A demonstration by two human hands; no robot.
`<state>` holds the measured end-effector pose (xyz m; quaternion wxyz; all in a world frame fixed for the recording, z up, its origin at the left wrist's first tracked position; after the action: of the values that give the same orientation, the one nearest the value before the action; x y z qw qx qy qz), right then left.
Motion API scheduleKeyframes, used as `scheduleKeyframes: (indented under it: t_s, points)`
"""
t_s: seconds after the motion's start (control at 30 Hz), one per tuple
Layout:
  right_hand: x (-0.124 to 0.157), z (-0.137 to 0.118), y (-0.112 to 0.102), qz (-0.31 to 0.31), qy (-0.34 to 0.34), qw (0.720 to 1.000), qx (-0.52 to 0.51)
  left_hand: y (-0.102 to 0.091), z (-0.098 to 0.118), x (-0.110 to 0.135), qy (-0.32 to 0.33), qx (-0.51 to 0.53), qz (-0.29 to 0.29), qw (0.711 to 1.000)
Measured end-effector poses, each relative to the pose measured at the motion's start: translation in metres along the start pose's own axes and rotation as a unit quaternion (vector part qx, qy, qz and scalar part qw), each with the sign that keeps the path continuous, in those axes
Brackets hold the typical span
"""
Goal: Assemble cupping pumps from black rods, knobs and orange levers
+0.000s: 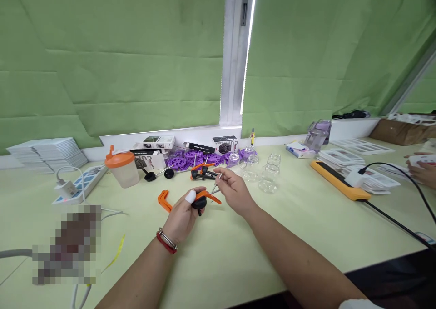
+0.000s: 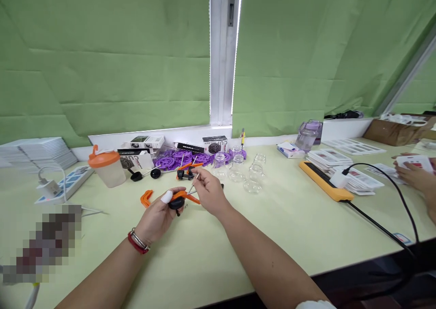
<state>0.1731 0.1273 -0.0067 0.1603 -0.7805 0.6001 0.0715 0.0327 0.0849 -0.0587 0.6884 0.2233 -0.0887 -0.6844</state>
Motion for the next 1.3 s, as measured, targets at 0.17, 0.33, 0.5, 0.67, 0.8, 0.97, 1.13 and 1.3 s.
scheduleKeyframes:
  t_s: [0.17, 0.33, 0.5, 0.67, 0.8, 0.97, 1.13, 1.3]
  points:
    - [0.009, -0.009, 0.018, -0.036, -0.052, 0.998, 0.03, 0.013, -0.012, 0.005, -0.047, 0.036, -0.024, 0.998]
    - [0.011, -0.004, 0.024, -0.061, -0.05, 0.997, 0.021, 0.016, -0.019, 0.006, -0.055, 0.046, -0.044, 0.996]
    - [0.012, -0.001, 0.026, -0.075, -0.036, 0.996, 0.046, 0.019, -0.02, 0.008, -0.068, 0.06, -0.059, 0.994]
    - [0.014, -0.002, 0.028, -0.089, -0.052, 0.988, 0.112, 0.014, -0.019, 0.007, -0.068, 0.084, -0.045, 0.993]
    - [0.016, -0.013, 0.029, -0.082, -0.145, 0.973, 0.162, 0.008, -0.019, 0.003, -0.051, 0.093, -0.034, 0.994]
    - [0.019, -0.013, 0.037, -0.131, -0.189, 0.956, 0.181, 0.006, -0.017, -0.001, -0.045, 0.093, -0.031, 0.994]
    - [0.016, -0.01, 0.025, -0.082, -0.162, 0.973, 0.142, -0.003, -0.01, -0.005, -0.043, 0.094, 0.005, 0.995]
    - [0.009, 0.028, 0.023, -0.093, 0.059, 0.988, 0.104, -0.011, -0.004, -0.008, -0.059, 0.139, 0.048, 0.987]
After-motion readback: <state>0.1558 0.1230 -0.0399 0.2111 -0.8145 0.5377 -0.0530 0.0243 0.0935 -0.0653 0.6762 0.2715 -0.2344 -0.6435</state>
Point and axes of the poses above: each hand's wrist, its own x-axis away from the middle knuckle, its own y-axis out of the palm, z = x × y, the point moved 7 cm from there along -x, towards the middle knuckle, and after that the axes turned 8 degrees about y, right-handed, at the moved point
